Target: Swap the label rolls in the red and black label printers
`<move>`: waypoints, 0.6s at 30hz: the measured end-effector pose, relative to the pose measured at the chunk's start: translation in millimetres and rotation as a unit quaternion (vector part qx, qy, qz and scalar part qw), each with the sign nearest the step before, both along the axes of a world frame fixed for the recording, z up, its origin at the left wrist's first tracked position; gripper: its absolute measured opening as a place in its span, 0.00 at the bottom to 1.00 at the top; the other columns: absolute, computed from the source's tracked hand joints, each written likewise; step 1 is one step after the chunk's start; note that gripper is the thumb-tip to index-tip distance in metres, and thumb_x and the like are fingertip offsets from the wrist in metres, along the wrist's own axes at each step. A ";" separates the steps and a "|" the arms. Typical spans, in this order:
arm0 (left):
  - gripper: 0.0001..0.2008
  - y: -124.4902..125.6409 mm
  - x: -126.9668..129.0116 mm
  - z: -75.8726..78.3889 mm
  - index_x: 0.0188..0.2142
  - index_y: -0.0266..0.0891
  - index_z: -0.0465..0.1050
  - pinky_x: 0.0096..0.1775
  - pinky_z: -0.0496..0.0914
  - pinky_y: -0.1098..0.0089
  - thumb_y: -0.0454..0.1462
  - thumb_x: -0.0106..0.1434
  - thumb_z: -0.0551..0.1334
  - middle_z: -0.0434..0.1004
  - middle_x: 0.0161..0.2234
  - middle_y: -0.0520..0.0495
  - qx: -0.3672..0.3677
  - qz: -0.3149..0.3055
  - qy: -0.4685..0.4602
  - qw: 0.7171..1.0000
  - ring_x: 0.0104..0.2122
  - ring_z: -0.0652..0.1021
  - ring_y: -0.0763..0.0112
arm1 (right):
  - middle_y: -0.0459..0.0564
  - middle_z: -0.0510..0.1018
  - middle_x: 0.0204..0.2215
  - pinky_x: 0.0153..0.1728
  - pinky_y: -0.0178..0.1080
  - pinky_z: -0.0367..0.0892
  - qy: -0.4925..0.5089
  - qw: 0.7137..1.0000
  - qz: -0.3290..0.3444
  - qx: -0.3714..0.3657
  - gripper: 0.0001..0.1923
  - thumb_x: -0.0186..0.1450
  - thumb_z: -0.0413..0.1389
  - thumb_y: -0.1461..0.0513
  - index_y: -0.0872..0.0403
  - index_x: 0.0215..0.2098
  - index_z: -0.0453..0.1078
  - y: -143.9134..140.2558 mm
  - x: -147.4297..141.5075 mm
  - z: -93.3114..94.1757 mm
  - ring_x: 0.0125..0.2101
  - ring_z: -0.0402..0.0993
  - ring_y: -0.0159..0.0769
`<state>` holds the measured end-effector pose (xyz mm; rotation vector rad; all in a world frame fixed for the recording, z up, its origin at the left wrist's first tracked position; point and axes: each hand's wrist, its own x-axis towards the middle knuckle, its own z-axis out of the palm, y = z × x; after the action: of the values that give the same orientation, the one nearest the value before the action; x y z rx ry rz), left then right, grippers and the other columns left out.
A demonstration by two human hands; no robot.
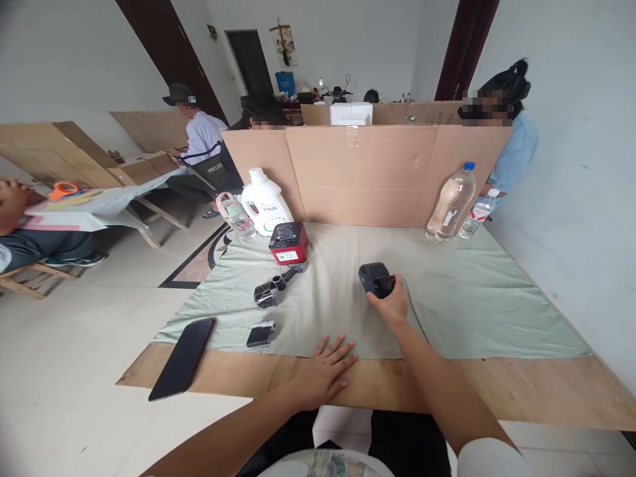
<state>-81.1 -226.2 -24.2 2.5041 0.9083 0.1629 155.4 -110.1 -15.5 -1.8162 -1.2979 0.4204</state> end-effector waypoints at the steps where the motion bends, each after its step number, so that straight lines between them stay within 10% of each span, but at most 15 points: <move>1: 0.27 -0.1 -0.1 -0.1 0.64 0.49 0.50 0.62 0.40 0.46 0.44 0.66 0.52 0.48 0.66 0.48 0.000 0.001 -0.001 1.000 0.65 0.46 0.56 | 0.63 0.67 0.54 0.53 0.51 0.59 -0.016 1.000 0.013 0.002 0.49 0.46 0.62 0.49 0.59 0.60 0.52 -5.3 -13.6 -4.2 0.53 0.64 0.53; 11: 0.20 9.5 8.6 5.6 0.55 0.48 0.66 0.59 0.50 0.48 0.37 0.63 0.55 0.64 0.59 0.49 -0.021 0.056 -0.044 0.997 0.60 0.60 0.56 | 0.65 0.68 0.46 0.49 0.53 0.59 -0.130 0.991 -0.020 0.017 0.51 0.47 0.63 0.46 0.61 0.60 0.51 -36.0 -56.2 -28.5 0.48 0.63 0.57; 18: 0.19 73.5 33.4 -3.3 0.51 0.35 0.69 0.54 0.64 0.62 0.30 0.62 0.50 0.70 0.52 0.40 -0.066 0.299 -0.181 0.935 0.51 0.70 0.64 | 0.63 0.68 0.44 0.48 0.52 0.60 -0.146 0.989 0.017 0.014 0.45 0.48 0.63 0.46 0.60 0.57 0.56 -43.4 -48.2 -32.5 0.48 0.64 0.54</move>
<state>-47.7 -152.7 -27.5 1.9121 1.4270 0.7059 107.2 -153.5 -48.0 -1.8846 -1.5262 0.1558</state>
